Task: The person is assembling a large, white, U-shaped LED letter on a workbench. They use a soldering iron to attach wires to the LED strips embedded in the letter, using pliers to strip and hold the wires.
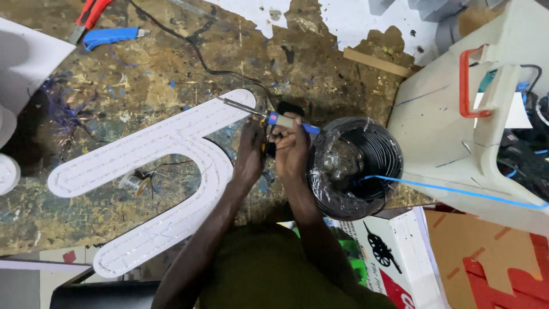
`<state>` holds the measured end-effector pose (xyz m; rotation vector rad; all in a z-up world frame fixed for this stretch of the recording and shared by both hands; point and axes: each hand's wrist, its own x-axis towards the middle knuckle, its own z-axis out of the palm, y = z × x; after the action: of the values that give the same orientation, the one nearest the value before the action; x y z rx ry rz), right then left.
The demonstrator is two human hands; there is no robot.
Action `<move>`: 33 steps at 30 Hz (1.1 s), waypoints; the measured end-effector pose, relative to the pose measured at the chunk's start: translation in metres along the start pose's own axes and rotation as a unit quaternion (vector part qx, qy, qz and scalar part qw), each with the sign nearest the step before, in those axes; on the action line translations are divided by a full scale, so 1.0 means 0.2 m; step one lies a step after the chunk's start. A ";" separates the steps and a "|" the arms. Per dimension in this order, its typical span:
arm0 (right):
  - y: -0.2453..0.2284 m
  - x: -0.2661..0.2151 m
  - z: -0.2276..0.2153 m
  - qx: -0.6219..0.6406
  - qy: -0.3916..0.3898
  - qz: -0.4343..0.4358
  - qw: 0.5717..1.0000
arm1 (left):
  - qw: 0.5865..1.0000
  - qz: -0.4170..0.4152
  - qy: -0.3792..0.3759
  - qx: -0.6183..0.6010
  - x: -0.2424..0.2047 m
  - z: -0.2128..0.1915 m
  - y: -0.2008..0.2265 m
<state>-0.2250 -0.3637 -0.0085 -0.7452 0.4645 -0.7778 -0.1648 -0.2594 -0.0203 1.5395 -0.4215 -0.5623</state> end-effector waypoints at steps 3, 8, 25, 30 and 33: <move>0.01 0.00 0.00 -0.002 -0.010 -0.004 1.000 | 0.930 0.204 -0.018 0.304 0.18 0.02 -0.28; -0.04 0.01 -0.01 0.018 -0.024 -0.004 1.000 | 0.907 0.326 0.117 0.240 -0.13 -0.13 0.00; -0.03 0.01 -0.05 -0.074 0.013 0.027 0.997 | 0.889 0.237 0.086 0.383 -0.53 -0.88 -0.17; -0.10 -0.03 0.01 -0.061 0.023 0.039 0.997 | 0.861 0.264 0.134 0.413 -0.47 -0.72 -0.12; -0.14 -0.04 0.04 -0.050 0.011 0.061 0.997 | 0.893 0.289 0.121 0.322 -0.41 -0.43 -0.08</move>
<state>-0.2385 -0.3674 0.0175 -0.7952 0.5669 -0.6530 -0.1805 -0.1409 -0.0282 1.9586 -0.8928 0.2743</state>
